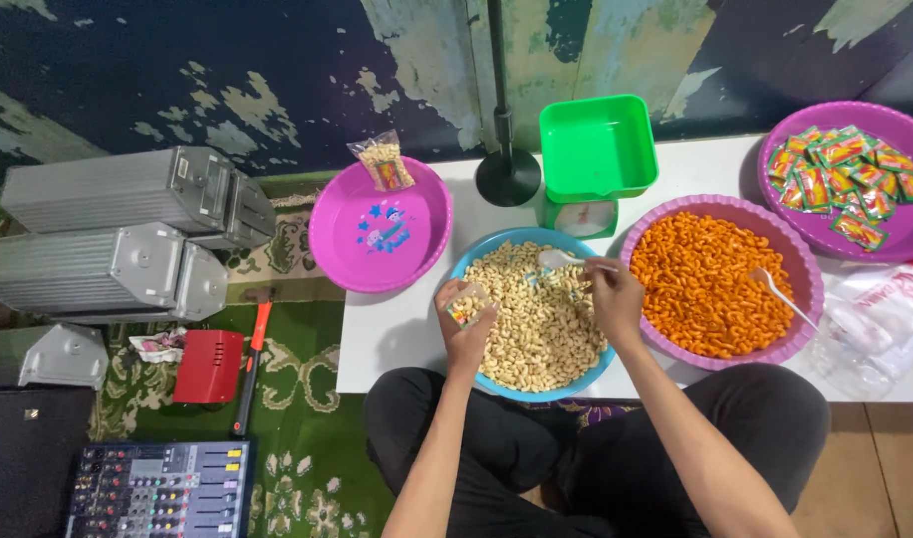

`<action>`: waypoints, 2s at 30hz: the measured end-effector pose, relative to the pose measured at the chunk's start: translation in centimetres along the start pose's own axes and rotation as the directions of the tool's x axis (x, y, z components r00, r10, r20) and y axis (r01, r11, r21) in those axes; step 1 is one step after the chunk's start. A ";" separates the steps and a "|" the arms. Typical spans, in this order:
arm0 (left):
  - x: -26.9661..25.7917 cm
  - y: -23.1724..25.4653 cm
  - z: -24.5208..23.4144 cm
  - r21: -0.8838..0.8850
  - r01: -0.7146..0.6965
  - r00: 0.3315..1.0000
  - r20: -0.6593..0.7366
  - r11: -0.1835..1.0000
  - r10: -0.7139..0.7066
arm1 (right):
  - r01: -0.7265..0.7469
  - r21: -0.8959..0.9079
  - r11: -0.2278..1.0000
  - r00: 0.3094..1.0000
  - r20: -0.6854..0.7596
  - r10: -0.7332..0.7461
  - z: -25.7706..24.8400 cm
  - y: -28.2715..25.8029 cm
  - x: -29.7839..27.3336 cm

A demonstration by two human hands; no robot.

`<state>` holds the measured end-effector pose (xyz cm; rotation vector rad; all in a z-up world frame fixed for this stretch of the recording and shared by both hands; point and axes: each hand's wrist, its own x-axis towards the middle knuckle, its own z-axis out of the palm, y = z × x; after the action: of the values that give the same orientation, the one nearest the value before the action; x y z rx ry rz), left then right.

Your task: Scooping puffed corn snacks into a small plastic bag using a spoon

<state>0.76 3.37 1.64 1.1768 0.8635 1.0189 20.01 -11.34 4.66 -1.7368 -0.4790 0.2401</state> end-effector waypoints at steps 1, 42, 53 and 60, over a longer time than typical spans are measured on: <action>0.0 0.6 0.1 0.001 -0.001 1.000 0.000 1.000 0.001 | 0.000 0.001 1.000 1.000 0.000 0.000 0.4 0.9 0.6; -2.7 3.7 -1.5 0.009 -0.032 0.999 0.004 0.999 0.032 | 0.074 -0.100 0.992 0.899 0.437 -0.023 -5.5 -0.2 -4.1; -3.3 4.3 -1.2 0.088 -0.041 0.998 0.052 0.995 0.036 | 0.160 -0.143 0.977 0.969 0.212 -0.128 -4.1 1.1 -6.4; -2.9 3.4 -1.5 0.090 0.002 0.999 0.032 0.996 -0.005 | 0.076 -0.015 0.997 0.962 0.265 -0.069 -0.7 -2.2 -8.3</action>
<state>-2.17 1.30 4.80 1.2638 0.8933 0.9636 12.50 -15.28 6.12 -1.7152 -0.7417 0.4181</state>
